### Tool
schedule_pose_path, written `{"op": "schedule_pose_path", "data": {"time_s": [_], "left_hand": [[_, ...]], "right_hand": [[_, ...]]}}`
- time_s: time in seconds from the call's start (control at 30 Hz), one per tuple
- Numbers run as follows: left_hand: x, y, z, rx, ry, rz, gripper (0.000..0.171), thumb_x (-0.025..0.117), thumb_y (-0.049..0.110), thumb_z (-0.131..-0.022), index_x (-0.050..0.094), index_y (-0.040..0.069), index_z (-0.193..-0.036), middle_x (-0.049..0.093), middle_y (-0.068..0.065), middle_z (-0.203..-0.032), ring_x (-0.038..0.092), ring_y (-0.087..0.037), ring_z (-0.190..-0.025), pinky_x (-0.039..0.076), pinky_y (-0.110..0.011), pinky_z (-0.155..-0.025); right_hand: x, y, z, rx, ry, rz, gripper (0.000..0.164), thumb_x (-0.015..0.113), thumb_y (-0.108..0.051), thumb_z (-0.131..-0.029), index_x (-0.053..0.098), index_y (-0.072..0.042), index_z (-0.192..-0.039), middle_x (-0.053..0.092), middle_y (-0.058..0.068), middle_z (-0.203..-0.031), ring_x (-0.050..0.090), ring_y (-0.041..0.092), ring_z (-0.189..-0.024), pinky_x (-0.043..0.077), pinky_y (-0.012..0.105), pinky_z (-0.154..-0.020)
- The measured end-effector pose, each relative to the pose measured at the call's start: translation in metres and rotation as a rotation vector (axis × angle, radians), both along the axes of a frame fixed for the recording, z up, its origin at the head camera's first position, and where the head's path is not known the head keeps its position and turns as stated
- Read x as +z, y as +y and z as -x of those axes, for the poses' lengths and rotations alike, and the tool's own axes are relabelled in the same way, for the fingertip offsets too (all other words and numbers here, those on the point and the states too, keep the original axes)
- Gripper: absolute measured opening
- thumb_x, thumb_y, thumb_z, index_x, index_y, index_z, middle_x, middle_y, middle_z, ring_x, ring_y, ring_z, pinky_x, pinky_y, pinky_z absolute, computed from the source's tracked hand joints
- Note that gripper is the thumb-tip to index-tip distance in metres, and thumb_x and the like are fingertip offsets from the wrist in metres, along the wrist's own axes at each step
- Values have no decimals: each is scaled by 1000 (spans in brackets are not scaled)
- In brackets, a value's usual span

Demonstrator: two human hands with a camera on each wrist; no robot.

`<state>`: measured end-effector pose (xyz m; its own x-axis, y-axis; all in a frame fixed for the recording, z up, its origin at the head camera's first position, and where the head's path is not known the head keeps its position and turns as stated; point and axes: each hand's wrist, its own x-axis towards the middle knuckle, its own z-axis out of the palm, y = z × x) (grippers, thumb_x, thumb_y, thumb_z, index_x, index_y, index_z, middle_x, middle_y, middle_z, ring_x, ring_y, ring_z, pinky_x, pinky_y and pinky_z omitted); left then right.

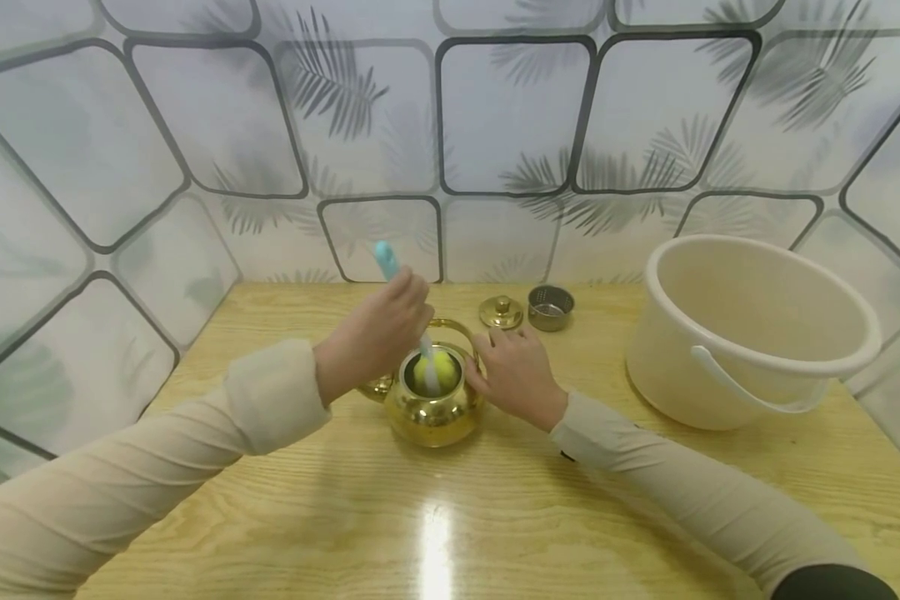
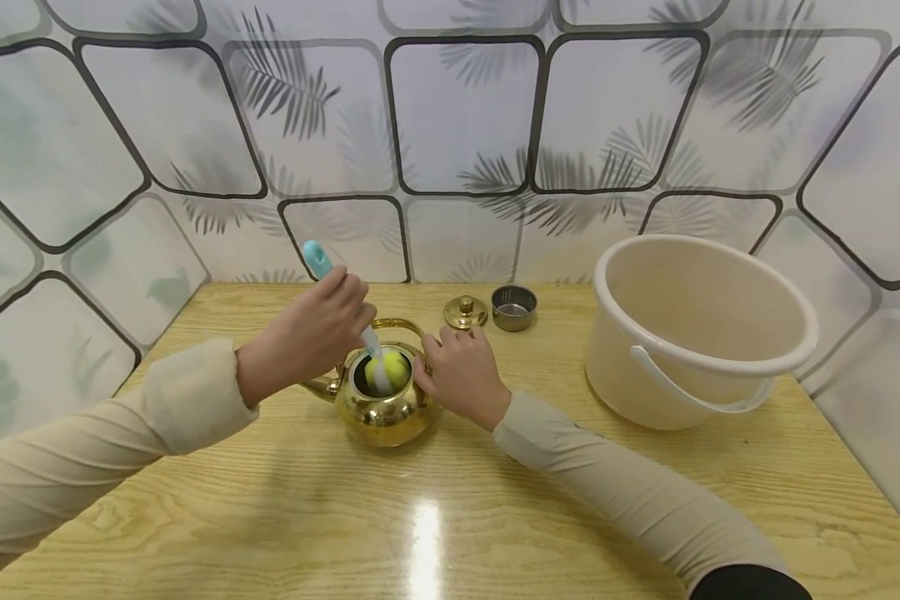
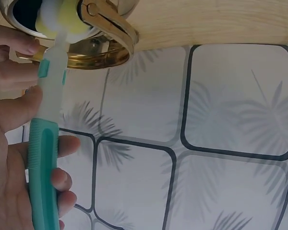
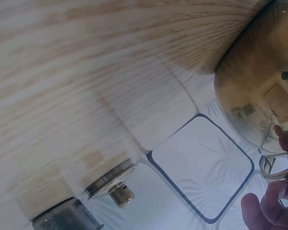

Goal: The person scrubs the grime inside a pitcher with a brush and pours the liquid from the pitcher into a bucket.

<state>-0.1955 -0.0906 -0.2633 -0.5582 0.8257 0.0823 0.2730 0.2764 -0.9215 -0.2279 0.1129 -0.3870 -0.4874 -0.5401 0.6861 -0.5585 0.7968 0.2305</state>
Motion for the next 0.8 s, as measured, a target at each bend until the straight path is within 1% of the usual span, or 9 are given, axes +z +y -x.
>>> {"op": "schedule_pose_path", "data": {"time_s": [0.07, 0.2, 0.33, 0.6, 0.7, 0.8], "left_hand": [[-1, -2, 1, -1, 4, -6, 31, 58, 43, -84, 58, 12, -91, 60, -3, -89, 49, -22, -94, 33, -38, -93], [-5, -6, 3, -9, 11, -28, 37, 53, 48, -87, 56, 11, -95, 60, -5, -94, 49, -23, -98, 31, -40, -100], [-9, -10, 5, -25, 29, -58, 45, 48, 54, -89, 56, 11, -98, 58, -6, -95, 48, -23, -98, 29, -41, -104], [-17, -21, 10, -92, 66, -115, 46, 51, 57, -86, 55, 13, -100, 57, -4, -95, 47, -21, -98, 30, -40, -104], [-20, -26, 14, -127, 52, -159, 48, 51, 58, -86, 55, 12, -98, 56, -4, -94, 47, -21, -96, 30, -40, -104], [-23, -30, 17, -162, 20, -213, 48, 49, 58, -87, 54, 11, -96, 55, -4, -94, 46, -22, -95, 30, -41, -104]], "right_hand": [[0, 0, 0, 0, 3, 2, 21, 57, -31, -83, 57, -11, -77, 52, 1, -59, 45, 15, -48, 39, 32, -53], [0, -1, 0, 2, 11, 8, 21, 57, -30, -82, 59, -10, -79, 52, 2, -59, 47, 16, -48, 40, 33, -54], [0, -1, 0, -3, 15, 6, 20, 58, -30, -82, 61, -10, -81, 53, 2, -59, 48, 16, -48, 40, 34, -55], [-1, -1, 1, -11, 39, 1, 20, 62, -30, -80, 61, -10, -79, 51, 1, -57, 44, 15, -46, 39, 32, -53], [-1, -1, 1, -6, 43, 7, 20, 62, -30, -80, 61, -10, -78, 50, 1, -57, 45, 15, -45, 39, 33, -53], [-1, -1, 1, 1, 44, 14, 20, 61, -30, -81, 61, -10, -78, 50, 1, -56, 44, 15, -45, 39, 33, -53]]}}
